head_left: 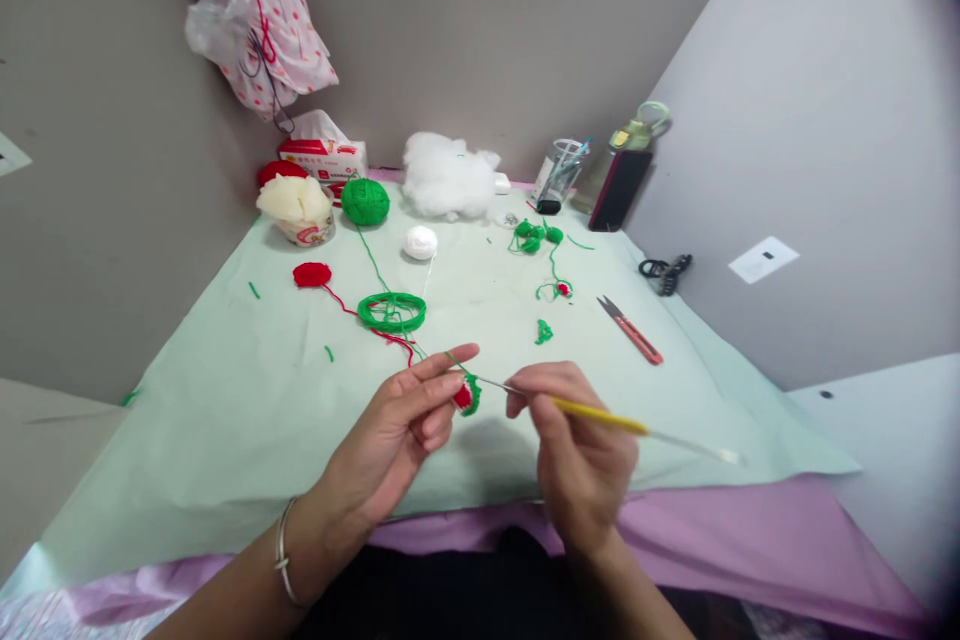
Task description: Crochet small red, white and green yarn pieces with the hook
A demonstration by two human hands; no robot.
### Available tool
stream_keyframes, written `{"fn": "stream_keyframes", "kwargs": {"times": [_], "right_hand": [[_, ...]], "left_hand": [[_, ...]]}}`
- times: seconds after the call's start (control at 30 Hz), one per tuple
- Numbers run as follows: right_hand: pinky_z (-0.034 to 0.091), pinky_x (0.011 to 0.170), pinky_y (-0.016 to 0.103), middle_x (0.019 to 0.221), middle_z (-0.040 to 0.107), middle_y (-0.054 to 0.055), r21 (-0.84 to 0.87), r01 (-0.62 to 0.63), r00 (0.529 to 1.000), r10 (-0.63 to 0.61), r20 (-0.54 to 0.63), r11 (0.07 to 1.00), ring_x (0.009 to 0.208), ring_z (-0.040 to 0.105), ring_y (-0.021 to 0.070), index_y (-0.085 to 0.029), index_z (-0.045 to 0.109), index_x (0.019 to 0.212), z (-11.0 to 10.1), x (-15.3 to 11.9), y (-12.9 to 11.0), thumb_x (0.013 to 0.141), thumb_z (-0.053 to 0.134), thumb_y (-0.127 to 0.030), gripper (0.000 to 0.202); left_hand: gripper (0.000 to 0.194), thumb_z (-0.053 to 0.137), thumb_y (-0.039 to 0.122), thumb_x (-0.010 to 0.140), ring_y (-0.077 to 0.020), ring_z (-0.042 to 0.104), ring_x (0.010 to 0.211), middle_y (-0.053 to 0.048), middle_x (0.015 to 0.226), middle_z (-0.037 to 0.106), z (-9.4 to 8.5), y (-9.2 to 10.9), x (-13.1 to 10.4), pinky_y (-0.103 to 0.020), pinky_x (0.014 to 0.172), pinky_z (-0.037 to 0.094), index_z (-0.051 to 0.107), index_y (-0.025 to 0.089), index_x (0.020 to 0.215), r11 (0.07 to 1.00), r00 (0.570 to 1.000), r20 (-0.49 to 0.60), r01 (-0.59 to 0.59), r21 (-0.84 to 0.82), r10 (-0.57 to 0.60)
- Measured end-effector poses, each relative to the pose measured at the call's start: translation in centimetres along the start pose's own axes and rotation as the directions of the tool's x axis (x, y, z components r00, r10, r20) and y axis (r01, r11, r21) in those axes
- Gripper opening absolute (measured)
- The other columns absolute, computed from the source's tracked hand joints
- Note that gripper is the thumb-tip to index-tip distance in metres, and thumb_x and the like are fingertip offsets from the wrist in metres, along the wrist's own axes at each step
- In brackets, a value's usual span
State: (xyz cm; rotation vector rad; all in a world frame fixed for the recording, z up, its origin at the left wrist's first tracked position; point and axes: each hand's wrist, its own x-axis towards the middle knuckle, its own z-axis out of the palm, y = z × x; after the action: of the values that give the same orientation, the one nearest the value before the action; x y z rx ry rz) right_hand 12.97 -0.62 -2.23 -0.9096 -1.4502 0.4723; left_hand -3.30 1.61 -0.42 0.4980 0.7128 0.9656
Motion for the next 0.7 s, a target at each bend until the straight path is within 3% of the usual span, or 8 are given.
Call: {"fn": "stream_keyframes", "kwargs": {"times": [0.1,0.23,0.37,0.53,0.7], "right_hand": [[0.057,0.064,0.032,0.084,0.070,0.003,0.230,-0.159,0.987,0.164,0.000,0.960,0.071,0.065,0.0163,-0.025,0.078,0.100,0.4,0.4,0.0,0.103,0.061,-0.021,0.019],[0.060,0.070,0.031,0.092,0.077,0.005,0.236,-0.230,0.973,0.228,0.039,0.944,0.085,0.072,0.0194,-0.025,0.081,0.098,0.8,0.4,0.1,0.101,0.066,-0.027,0.015],[0.058,0.063,0.030,0.084,0.075,0.004,0.333,-0.342,0.936,0.349,0.042,0.879,0.069,0.067,0.0161,-0.021,0.078,0.094,0.3,0.6,0.3,0.099,0.069,-0.034,0.016],[0.059,0.066,0.031,0.085,0.076,0.005,0.394,-0.342,0.939,0.327,0.108,0.853,0.069,0.069,0.0161,-0.020,0.075,0.092,-0.5,1.2,0.1,0.102,0.063,-0.035,0.022],[0.059,0.072,0.030,0.092,0.076,0.004,0.226,-0.247,0.967,0.225,0.117,0.942,0.076,0.069,0.0149,-0.023,0.075,0.101,-1.2,0.9,-0.8,0.107,0.054,-0.025,0.021]], "left_hand": [[0.034,0.088,0.024,0.082,-0.0014,0.033,0.046,0.007,0.064,0.052,0.0,0.1,-0.2,-0.017,0.045,0.028,0.082,0.016,0.114,0.994,0.997,-0.005,-0.075,0.076,0.076],[0.035,0.088,0.025,0.082,-0.0055,0.050,0.055,0.002,0.079,0.065,0.5,-0.4,-0.5,-0.020,0.053,0.041,0.082,0.020,0.115,0.973,0.990,0.015,-0.143,0.179,0.142],[0.038,0.088,0.026,0.082,-0.0089,0.054,0.064,-0.001,0.085,0.066,0.8,-0.3,-0.7,-0.022,0.059,0.046,0.081,0.020,0.118,0.971,0.991,0.024,-0.136,0.197,0.134],[0.032,0.086,0.026,0.085,-0.0057,0.048,0.059,0.000,0.090,0.067,0.8,-0.1,-0.8,-0.020,0.055,0.044,0.082,0.022,0.116,0.965,0.990,0.025,-0.142,0.219,0.140],[0.034,0.085,0.027,0.086,-0.0088,0.052,0.065,0.000,0.088,0.066,0.3,-0.3,-0.8,-0.020,0.058,0.047,0.081,0.024,0.119,0.934,0.979,0.021,-0.200,0.297,0.203]]}}
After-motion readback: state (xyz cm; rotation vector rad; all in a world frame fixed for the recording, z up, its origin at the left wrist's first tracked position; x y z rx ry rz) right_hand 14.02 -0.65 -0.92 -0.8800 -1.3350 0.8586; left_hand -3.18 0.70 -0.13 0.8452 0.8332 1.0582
